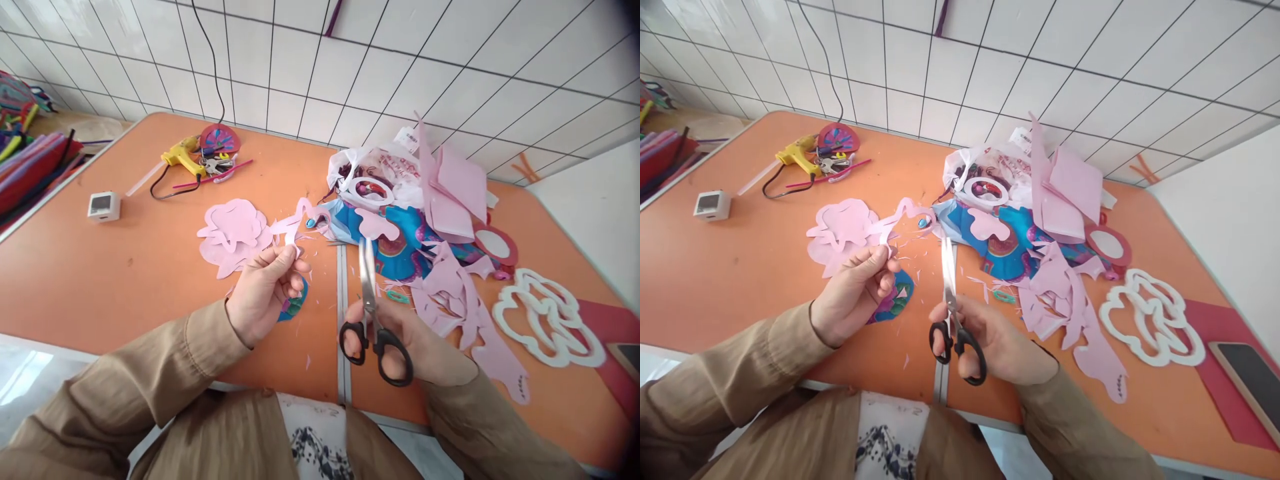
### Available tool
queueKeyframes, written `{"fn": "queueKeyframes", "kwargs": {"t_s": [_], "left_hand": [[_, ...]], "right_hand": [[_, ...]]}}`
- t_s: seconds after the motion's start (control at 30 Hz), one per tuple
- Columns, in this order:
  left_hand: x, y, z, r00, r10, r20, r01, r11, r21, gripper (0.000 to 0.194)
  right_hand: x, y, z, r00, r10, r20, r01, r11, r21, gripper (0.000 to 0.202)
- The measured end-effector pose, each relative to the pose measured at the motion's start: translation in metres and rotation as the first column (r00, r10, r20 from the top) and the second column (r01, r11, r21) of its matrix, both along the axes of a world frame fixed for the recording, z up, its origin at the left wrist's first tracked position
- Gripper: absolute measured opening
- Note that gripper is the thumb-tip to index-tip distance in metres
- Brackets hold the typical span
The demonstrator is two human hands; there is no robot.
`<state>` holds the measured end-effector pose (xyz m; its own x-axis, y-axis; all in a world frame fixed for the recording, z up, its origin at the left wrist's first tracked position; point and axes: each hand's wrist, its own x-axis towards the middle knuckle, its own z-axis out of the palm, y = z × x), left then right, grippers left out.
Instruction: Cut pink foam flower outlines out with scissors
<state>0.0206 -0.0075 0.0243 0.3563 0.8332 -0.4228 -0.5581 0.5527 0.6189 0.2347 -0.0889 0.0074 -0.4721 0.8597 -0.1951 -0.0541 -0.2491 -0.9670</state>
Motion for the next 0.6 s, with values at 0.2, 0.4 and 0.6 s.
{"fn": "queueKeyframes", "kwargs": {"t_s": [0.2, 0.4, 0.6], "left_hand": [[0.001, -0.008, -0.005, 0.998, -0.027, -0.048, 0.031, 0.997, 0.064, 0.025], [0.000, -0.011, -0.005, 0.996, -0.012, -0.086, 0.022, 0.994, 0.109, 0.027], [0.000, -0.010, -0.007, 0.987, -0.006, -0.160, 0.032, 0.987, 0.158, 0.026]], "right_hand": [[-0.010, -0.013, -0.004, 0.895, -0.305, 0.327, 0.216, 0.935, 0.281, 0.024], [-0.013, -0.016, -0.001, 0.796, -0.406, 0.448, 0.066, 0.795, 0.603, 0.026], [-0.022, -0.011, 0.010, 0.800, -0.436, 0.412, 0.030, 0.716, 0.698, 0.033]]}}
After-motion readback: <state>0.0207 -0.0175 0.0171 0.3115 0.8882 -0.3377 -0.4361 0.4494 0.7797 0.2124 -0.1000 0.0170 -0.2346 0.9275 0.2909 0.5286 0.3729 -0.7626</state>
